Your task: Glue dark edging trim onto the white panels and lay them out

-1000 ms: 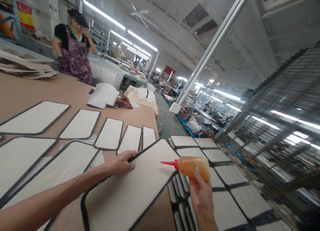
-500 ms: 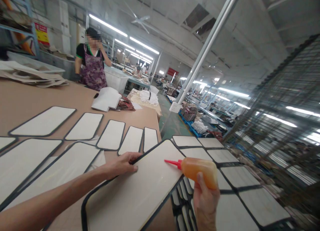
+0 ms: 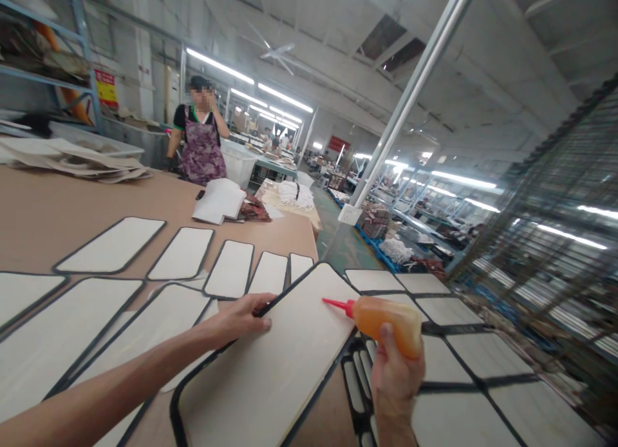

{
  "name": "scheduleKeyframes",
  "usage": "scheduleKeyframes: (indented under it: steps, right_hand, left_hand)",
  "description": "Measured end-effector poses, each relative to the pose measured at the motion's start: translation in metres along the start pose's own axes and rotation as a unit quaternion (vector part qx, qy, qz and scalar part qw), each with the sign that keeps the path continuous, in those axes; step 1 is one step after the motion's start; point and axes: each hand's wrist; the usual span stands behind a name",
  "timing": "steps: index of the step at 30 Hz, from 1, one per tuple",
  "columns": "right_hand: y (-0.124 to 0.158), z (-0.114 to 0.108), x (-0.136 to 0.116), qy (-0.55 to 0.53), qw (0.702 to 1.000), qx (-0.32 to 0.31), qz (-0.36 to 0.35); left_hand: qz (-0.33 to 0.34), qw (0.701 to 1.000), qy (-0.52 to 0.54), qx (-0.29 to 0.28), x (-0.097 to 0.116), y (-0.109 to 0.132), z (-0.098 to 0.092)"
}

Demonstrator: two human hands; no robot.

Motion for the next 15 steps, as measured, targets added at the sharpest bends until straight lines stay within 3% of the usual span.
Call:
scheduleKeyframes:
  steps: [2, 5, 7, 12, 15]
  right_hand:
    - [0.013, 0.004, 0.006, -0.002, 1.000, -0.001, 0.028]
    - [0.052, 0.005, 0.014, 0.035, 0.992, -0.090, 0.086]
    - [0.068, 0.007, 0.015, 0.053, 0.986, -0.128, 0.089]
    - [0.034, 0.029, 0.012, 0.056, 0.996, -0.062, -0.020]
    - [0.031, 0.034, 0.016, 0.050, 0.995, -0.088, -0.022]
  left_hand:
    - [-0.004, 1.000, 0.017, 0.005, -0.002, 0.002, -0.005]
    - [-0.014, 0.999, 0.013, 0.036, -0.009, 0.001, -0.016]
    - [-0.014, 0.999, 0.001, 0.050, -0.013, 0.001, -0.024]
    - [0.005, 1.000, -0.003, 0.019, -0.010, 0.011, -0.033]
    - [0.009, 1.000, 0.021, 0.014, -0.008, 0.016, -0.036]
Point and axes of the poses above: each hand's wrist, its own y-axis away from the middle knuckle, its own z-axis out of the palm, x = y × z, and after that the axes turned 1 degree about z, right-handed
